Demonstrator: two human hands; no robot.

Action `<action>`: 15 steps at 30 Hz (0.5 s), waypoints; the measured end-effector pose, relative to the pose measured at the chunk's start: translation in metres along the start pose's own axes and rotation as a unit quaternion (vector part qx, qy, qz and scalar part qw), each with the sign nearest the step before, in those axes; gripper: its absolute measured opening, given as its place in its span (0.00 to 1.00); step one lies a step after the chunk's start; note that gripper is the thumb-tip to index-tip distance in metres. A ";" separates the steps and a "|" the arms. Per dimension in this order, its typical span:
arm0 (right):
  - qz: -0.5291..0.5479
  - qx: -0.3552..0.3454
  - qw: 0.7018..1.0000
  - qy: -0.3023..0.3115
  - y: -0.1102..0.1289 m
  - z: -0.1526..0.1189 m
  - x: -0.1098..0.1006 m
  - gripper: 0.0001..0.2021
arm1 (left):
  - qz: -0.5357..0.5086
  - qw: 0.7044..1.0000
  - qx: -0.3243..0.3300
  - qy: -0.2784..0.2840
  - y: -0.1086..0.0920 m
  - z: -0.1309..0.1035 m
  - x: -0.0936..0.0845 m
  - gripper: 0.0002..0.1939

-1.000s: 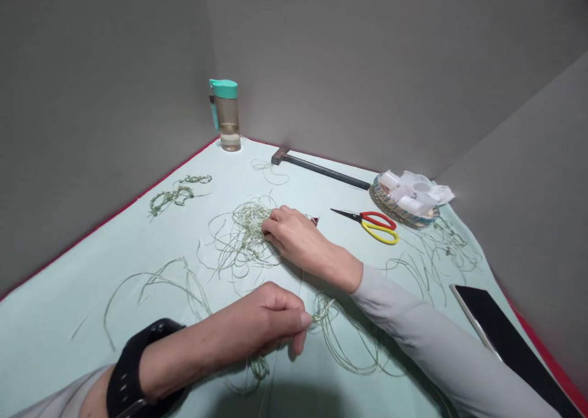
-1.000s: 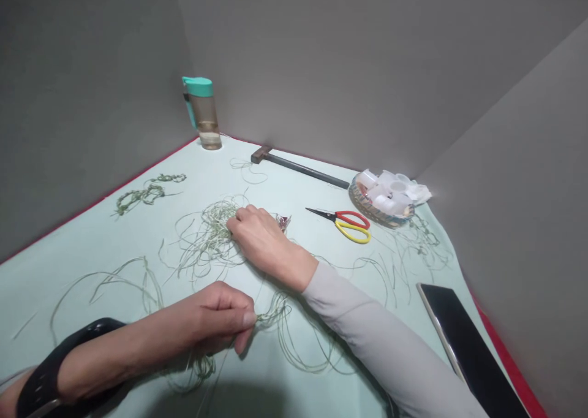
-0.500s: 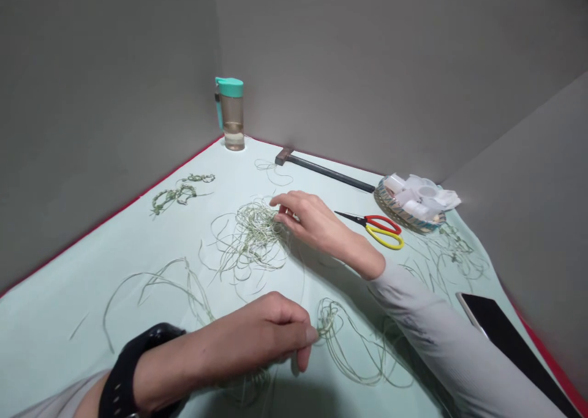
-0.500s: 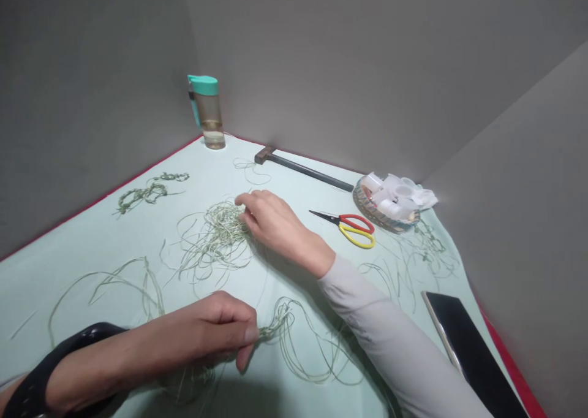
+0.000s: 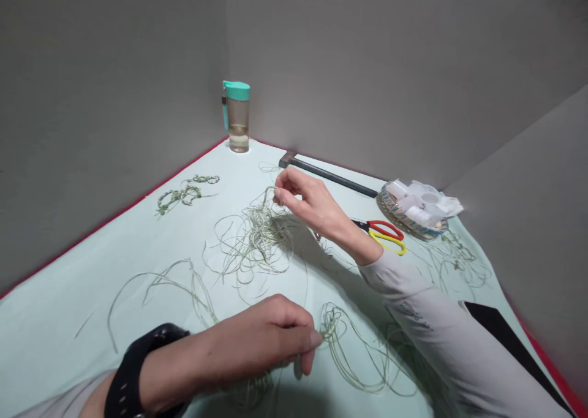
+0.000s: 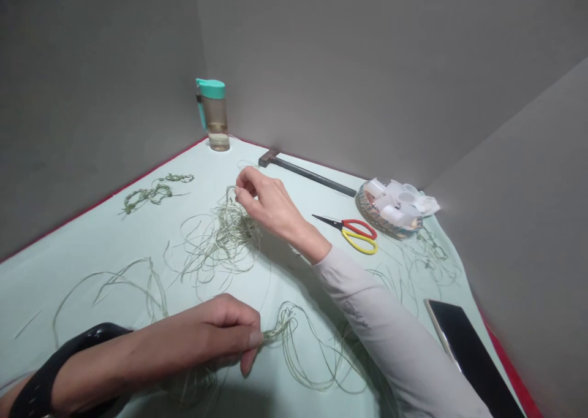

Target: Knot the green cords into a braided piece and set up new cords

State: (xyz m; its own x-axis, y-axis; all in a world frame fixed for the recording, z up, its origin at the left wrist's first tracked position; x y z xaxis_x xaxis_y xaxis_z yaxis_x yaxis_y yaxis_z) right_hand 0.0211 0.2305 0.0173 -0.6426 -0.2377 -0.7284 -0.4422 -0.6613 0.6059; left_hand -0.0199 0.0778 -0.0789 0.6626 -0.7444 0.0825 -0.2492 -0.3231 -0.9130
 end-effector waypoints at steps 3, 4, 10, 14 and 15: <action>0.059 -0.012 0.998 0.003 0.003 0.003 -0.005 0.08 | -0.005 1.000 -0.003 -0.003 0.000 -0.001 0.000 0.20; 0.073 -0.016 0.997 0.005 0.005 0.004 -0.007 0.10 | -0.006 1.000 -0.003 -0.003 0.000 -0.001 0.000 0.19; 0.092 -0.039 0.995 0.005 0.023 0.004 -0.027 0.13 | -0.005 1.000 -0.003 0.000 -0.002 -0.002 0.001 0.18; 0.037 -0.064 0.996 -0.058 0.039 0.004 -0.050 0.08 | -0.010 1.000 -0.001 0.000 -0.001 -0.002 0.001 0.18; 0.025 -0.070 0.994 -0.078 0.042 0.004 -0.056 0.07 | -0.013 1.000 0.002 -0.001 0.000 -0.002 0.001 0.18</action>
State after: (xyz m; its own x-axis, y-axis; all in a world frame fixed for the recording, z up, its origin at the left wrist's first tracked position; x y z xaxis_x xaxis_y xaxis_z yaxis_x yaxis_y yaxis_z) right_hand 0.0357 0.2189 0.0846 -0.7552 -0.1677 -0.6337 -0.3220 -0.7471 0.5815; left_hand -0.0204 0.0764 -0.0780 0.6699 -0.7349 0.1057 -0.2297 -0.3405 -0.9117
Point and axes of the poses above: each hand's wrist, its own z-axis towards the middle knuckle, its own x-axis out of the palm, y = z × x, the point moved 8 cm from there along z, towards the middle knuckle, and after that the axes turned 3 degrees about -z, right-handed, at the moved point
